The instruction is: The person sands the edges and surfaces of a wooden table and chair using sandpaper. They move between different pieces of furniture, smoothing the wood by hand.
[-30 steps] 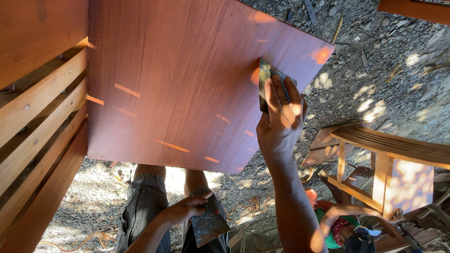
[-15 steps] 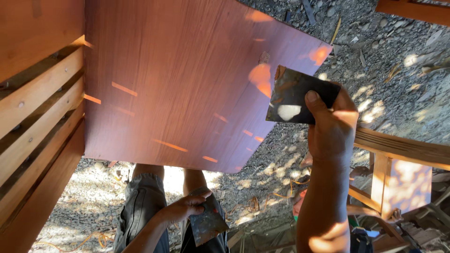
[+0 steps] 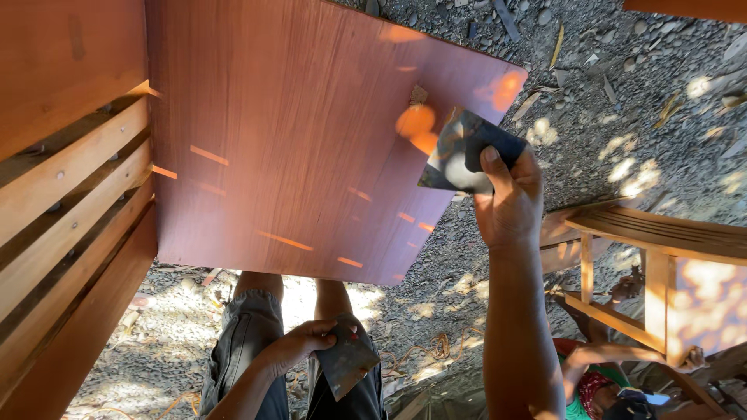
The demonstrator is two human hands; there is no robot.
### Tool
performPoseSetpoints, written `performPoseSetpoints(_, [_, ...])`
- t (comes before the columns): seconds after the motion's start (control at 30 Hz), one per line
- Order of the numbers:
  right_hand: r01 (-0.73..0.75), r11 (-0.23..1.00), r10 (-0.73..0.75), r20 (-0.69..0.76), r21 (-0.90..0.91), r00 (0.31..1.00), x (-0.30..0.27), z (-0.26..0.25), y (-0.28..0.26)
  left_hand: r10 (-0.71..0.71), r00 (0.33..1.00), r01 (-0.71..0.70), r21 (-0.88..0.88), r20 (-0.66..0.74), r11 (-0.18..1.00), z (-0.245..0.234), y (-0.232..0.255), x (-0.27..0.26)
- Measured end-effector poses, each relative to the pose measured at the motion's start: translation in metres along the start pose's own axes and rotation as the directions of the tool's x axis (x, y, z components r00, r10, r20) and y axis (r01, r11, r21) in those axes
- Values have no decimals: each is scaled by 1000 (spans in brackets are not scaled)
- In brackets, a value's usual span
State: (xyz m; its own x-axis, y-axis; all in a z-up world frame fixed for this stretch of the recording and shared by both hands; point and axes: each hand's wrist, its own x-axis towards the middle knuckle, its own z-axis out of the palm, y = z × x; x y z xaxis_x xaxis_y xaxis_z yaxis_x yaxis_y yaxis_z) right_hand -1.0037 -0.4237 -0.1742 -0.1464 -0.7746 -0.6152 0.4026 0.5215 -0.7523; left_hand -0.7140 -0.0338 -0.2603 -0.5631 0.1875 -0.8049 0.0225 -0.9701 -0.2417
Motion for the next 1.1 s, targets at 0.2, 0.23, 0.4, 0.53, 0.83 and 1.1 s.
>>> performPoseSetpoints(0.2, [78, 989, -71, 58, -128, 996, 25, -6, 11, -85, 995, 91, 98, -57, 991, 7, 17, -4])
performPoseSetpoints(0.23, [87, 977, -75, 67, -195, 995, 30, -7, 9, -101, 993, 107, 112, -62, 988, 7, 19, -6])
performPoseSetpoints(0.4, [73, 962, -27, 173, -262, 985, 60, -8, -7, -51, 999, 50, 92, 8, 995, 8, 22, -4])
performPoseSetpoints(0.53, [148, 911, -51, 251, -384, 967, 77, -4, -21, -43, 998, 41, 61, 37, 997, 8, 19, -1])
performPoseSetpoints(0.83, [349, 570, -89, 366, -744, 926, 92, 18, -52, -72, 997, 73, 94, -16, 993, 9, 14, 3])
performPoseSetpoints(1.1, [412, 348, -70, 415, -842, 907, 101, 32, -63, -73, 997, 73, 92, -7, 993, 11, 17, 4])
